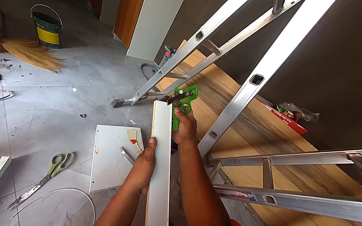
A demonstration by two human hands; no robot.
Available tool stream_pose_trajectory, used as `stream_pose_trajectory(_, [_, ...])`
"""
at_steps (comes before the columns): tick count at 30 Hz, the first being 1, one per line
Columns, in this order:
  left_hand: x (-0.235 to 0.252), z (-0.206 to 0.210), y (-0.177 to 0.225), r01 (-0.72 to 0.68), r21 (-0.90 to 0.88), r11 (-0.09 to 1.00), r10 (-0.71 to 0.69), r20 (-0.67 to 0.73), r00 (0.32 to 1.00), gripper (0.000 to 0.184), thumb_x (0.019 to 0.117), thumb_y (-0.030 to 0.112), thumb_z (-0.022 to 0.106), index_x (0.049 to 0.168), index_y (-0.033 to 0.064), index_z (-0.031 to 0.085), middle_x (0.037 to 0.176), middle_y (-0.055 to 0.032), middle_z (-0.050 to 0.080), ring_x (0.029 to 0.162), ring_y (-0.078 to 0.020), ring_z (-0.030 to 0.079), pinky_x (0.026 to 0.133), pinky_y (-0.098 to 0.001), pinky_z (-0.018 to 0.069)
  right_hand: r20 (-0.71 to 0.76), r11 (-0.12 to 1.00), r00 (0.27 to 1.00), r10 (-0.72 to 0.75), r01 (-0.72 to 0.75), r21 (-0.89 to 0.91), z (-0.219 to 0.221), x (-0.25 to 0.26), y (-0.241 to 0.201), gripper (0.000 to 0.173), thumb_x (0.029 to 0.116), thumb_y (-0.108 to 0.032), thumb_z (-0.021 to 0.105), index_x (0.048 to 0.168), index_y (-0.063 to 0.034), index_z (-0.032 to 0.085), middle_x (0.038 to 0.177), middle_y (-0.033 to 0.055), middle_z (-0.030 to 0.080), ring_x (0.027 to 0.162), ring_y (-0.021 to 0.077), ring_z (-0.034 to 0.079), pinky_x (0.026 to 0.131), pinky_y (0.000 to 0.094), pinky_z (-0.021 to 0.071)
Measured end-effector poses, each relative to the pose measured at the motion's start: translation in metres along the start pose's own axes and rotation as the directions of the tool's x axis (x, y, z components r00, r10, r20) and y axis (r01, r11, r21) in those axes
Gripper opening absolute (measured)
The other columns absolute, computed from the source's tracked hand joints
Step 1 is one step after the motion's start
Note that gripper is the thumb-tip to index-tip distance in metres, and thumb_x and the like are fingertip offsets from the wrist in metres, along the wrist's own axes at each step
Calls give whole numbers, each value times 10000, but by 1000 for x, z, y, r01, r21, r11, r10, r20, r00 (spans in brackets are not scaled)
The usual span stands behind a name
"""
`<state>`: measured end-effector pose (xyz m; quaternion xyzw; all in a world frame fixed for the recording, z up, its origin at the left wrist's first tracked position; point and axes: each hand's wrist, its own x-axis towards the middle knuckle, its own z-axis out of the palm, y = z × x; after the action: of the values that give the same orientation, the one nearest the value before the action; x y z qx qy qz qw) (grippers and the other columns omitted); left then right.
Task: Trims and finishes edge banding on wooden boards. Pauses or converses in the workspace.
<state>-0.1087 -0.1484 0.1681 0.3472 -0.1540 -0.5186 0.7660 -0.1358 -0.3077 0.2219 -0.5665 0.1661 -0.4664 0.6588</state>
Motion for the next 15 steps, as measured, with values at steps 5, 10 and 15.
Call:
stream_pose_trajectory(5, [-2,1,-2,32,18,999,-31,-53,998,622,1112,500,192,1273,75,617,956,-111,732,810,-201,742,672,-383,646,-23,999,1000,-8,7,-34,-1,-4,0,162,1000,-99,580,1144,-155,530,964,25,626,838,137,654,739,366,590])
stream_pose_trajectory(10, [2,-4,5,-6,-27,1000,4,-75,997,641,1115,496,155,1225,65,617,890,-102,731,738,-201,736,612,-381,643,-25,988,998,55,-58,-141,-3,-27,8,261,979,-104,586,1229,-116,511,967,60,641,835,170,666,740,410,594])
stream_pose_trajectory(15, [9,-16,11,-1,-16,1000,-2,-131,991,638,1115,492,178,1267,50,612,973,-122,736,851,-206,745,715,-384,645,-54,996,995,84,-86,-38,-8,-73,34,244,921,-8,570,1147,-8,476,881,92,625,756,156,671,723,350,619])
